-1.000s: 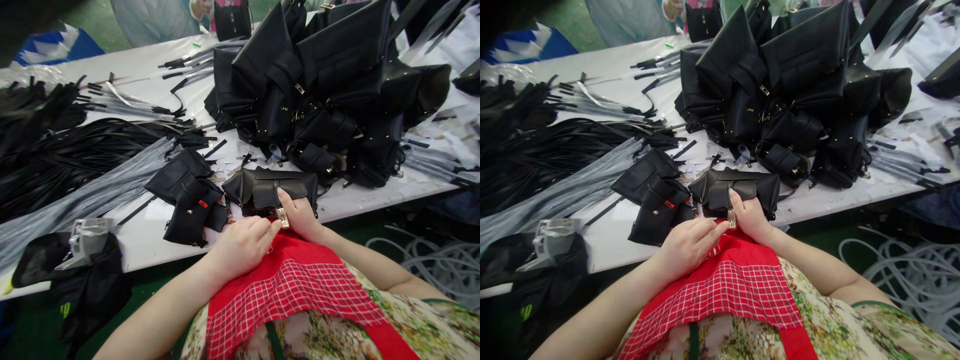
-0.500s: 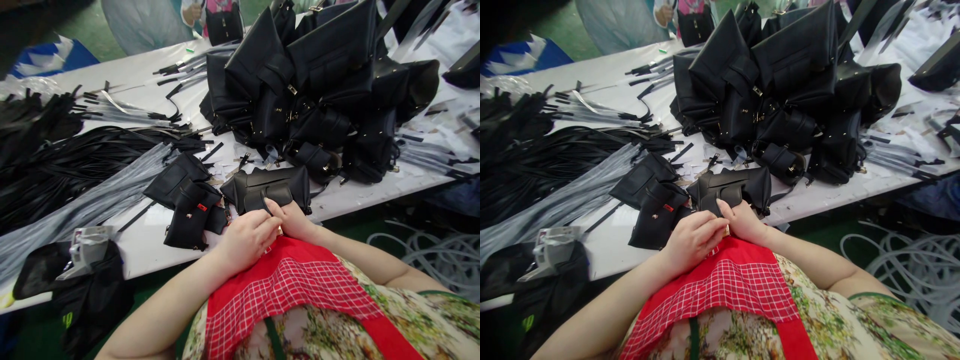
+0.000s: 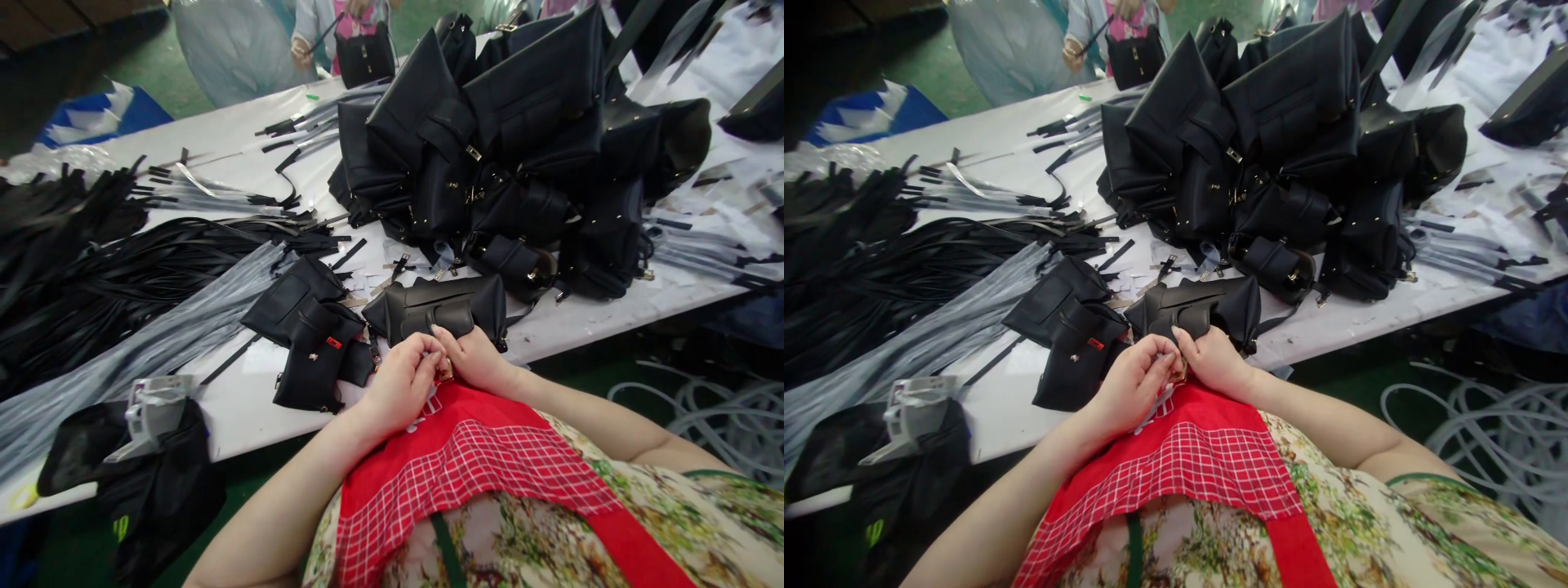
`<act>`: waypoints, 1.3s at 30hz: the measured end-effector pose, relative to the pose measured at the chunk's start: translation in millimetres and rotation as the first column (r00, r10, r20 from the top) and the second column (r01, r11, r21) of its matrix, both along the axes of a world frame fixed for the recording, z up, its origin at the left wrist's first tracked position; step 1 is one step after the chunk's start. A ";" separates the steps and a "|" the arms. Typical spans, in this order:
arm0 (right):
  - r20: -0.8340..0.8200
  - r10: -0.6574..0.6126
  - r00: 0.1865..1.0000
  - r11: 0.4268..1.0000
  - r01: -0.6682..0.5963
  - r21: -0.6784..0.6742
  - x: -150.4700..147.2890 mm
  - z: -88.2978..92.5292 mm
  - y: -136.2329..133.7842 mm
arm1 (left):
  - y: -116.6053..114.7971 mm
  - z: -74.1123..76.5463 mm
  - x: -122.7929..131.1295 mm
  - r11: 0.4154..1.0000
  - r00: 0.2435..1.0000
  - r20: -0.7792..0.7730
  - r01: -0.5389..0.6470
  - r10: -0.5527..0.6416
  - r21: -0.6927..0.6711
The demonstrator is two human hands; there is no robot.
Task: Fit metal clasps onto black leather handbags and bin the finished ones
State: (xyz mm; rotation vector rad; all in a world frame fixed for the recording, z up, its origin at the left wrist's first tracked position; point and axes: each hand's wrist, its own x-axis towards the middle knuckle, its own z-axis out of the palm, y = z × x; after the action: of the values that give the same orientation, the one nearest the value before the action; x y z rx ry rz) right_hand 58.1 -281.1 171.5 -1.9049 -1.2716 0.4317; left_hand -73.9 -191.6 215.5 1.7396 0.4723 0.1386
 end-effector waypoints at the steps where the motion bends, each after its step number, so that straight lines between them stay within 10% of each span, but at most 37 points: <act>1: 0.048 -0.001 0.999 1.000 0.002 -0.015 -0.2 -0.7 -0.5 | -0.5 0.7 -0.8 0.999 0.999 -0.032 -0.022 0.021 -0.033; 9: 0.458 -0.129 0.879 0.980 0.184 -0.077 -0.3 -6.0 -0.2 | -12.9 0.0 0.5 0.943 0.970 -0.157 -0.222 0.187 -0.247; 16: 0.274 -0.218 0.937 0.974 0.226 0.002 7.5 -10.9 2.0 | -15.1 23.8 -5.9 0.929 0.969 0.076 0.248 -0.237 -0.273; 22: 0.163 -0.236 0.958 0.966 0.212 0.151 8.4 -4.0 -0.9 | 19.8 1.4 -21.8 0.880 0.988 0.049 -0.105 0.144 -0.462; 27: 0.245 -0.203 0.948 0.975 0.174 0.136 5.0 -3.7 0.8 | 9.8 -8.4 -9.8 0.938 0.978 -0.081 -0.210 0.195 -0.276; 33: 0.354 -0.103 0.930 0.995 0.095 0.039 6.2 -8.6 -2.2 | 3.3 -8.4 6.9 0.971 0.988 0.132 -0.103 0.076 0.214; 39: 0.173 -0.153 0.973 0.987 0.141 0.077 5.0 -0.9 -1.5 | 3.8 -21.8 15.8 0.976 0.972 0.232 -0.073 0.024 0.206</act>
State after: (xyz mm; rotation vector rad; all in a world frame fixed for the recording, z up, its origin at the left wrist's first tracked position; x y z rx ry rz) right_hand 63.1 -282.7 170.6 -2.0019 -1.2307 0.1438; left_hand -58.1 -187.9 193.7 1.8940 0.3404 0.4338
